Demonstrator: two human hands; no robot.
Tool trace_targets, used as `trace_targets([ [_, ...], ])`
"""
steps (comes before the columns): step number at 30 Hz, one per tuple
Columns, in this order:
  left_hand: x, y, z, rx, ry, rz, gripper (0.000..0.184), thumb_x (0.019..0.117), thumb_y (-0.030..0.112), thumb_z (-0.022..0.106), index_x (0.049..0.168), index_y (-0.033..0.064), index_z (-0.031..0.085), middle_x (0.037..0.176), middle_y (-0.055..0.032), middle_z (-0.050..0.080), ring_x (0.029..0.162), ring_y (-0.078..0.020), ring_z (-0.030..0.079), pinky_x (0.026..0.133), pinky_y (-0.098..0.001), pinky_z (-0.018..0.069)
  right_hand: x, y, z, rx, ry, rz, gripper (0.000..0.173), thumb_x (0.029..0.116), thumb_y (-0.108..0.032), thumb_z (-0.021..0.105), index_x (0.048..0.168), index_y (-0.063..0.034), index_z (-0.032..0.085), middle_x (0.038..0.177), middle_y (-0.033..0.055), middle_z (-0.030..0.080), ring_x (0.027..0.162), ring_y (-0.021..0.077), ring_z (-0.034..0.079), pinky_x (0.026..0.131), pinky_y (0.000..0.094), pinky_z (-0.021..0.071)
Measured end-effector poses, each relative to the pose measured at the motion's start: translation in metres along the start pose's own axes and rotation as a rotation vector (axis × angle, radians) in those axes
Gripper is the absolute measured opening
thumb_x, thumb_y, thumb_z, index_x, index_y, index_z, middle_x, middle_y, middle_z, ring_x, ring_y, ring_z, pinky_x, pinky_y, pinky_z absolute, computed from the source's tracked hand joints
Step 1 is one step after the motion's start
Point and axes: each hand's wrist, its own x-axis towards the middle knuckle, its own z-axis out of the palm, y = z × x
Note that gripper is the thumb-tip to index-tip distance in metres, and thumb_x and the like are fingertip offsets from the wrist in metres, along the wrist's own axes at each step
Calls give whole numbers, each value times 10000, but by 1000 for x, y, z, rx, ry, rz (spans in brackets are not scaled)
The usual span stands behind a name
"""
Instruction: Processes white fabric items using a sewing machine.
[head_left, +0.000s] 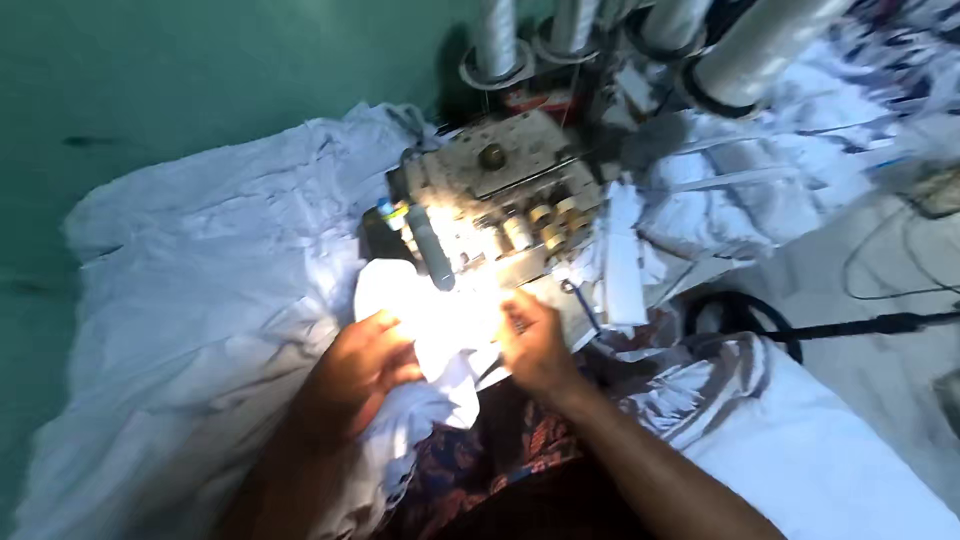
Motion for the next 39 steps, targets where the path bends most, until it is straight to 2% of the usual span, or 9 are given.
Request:
trace_targets([
  [7, -34, -18, -9, 62, -37, 158, 182, 969, 62, 592, 926, 177, 726, 818, 16, 758, 689, -91, 721, 652, -281, 630, -6, -41, 23, 297, -162, 302, 310, 824, -192, 818, 1001, 0, 652, 803, 33, 662, 693, 73, 628, 651, 260, 539],
  [12, -36, -35, -15, 24, -101, 37, 103, 983, 78, 599, 1002, 167, 647, 828, 18, 733, 703, -100, 715, 675, -303, 632, -31, -38, 22, 334, -209, 337, 233, 865, -162, 782, 1003, -1, 683, 805, 32, 687, 687, 67, 635, 654, 259, 546],
  [19, -23, -51, 5, -21, -20, 67, 225, 759, 54, 793, 687, 197, 635, 575, 51, 627, 486, -32, 593, 489, -194, 525, -34, -31, 0, 163, -292, 261, 210, 943, -118, 599, 1098, -24, 704, 838, 53, 670, 661, 94, 610, 613, 293, 528],
  [25, -22, -47, 3, 274, -82, 219, 151, 866, 148, 759, 762, 131, 650, 661, -6, 712, 589, -125, 708, 596, -278, 615, -26, -25, -9, 268, -122, 319, 181, 984, -73, 535, 1122, 3, 624, 814, 46, 661, 511, 102, 595, 478, 289, 553],
  [28, -21, -51, -3, 624, 11, 361, 129, 806, 148, 699, 723, 169, 602, 621, 119, 546, 527, 19, 510, 487, -162, 432, -23, -19, -12, 454, -33, 391, 172, 984, -51, 504, 1107, 3, 613, 847, 48, 652, 514, 115, 583, 460, 288, 546],
  [30, -19, -48, -6, 627, -89, 305, 116, 806, 128, 679, 729, 174, 605, 697, 111, 599, 602, 24, 549, 532, -164, 447, -24, -15, -10, 506, -49, 397, 160, 962, -59, 513, 1067, -30, 631, 805, 22, 632, 506, 78, 528, 435, 236, 466],
  [32, -15, -40, -9, 476, -187, 187, 83, 813, 99, 675, 759, 158, 650, 816, 70, 731, 739, -20, 691, 673, -220, 578, -29, -11, -9, 397, -123, 278, 176, 897, -71, 610, 1069, -61, 646, 834, -14, 628, 603, 40, 551, 516, 204, 471],
  [35, -1, -33, -13, 155, -179, 252, 182, 837, 65, 697, 740, 202, 627, 745, 78, 692, 669, -19, 635, 682, -225, 559, -35, -7, -4, -40, -192, 44, 359, 819, -308, 791, 1079, -97, 661, 984, -7, 655, 850, 50, 623, 715, 244, 548],
  [39, 12, -8, -19, 327, -95, 362, 176, 825, 5, 675, 836, 137, 559, 664, 25, 640, 581, -83, 640, 571, -256, 558, -37, 14, 6, -366, -42, -141, 325, 830, -415, 780, 904, -105, 717, 897, 41, 644, 742, 108, 625, 612, 294, 545],
])
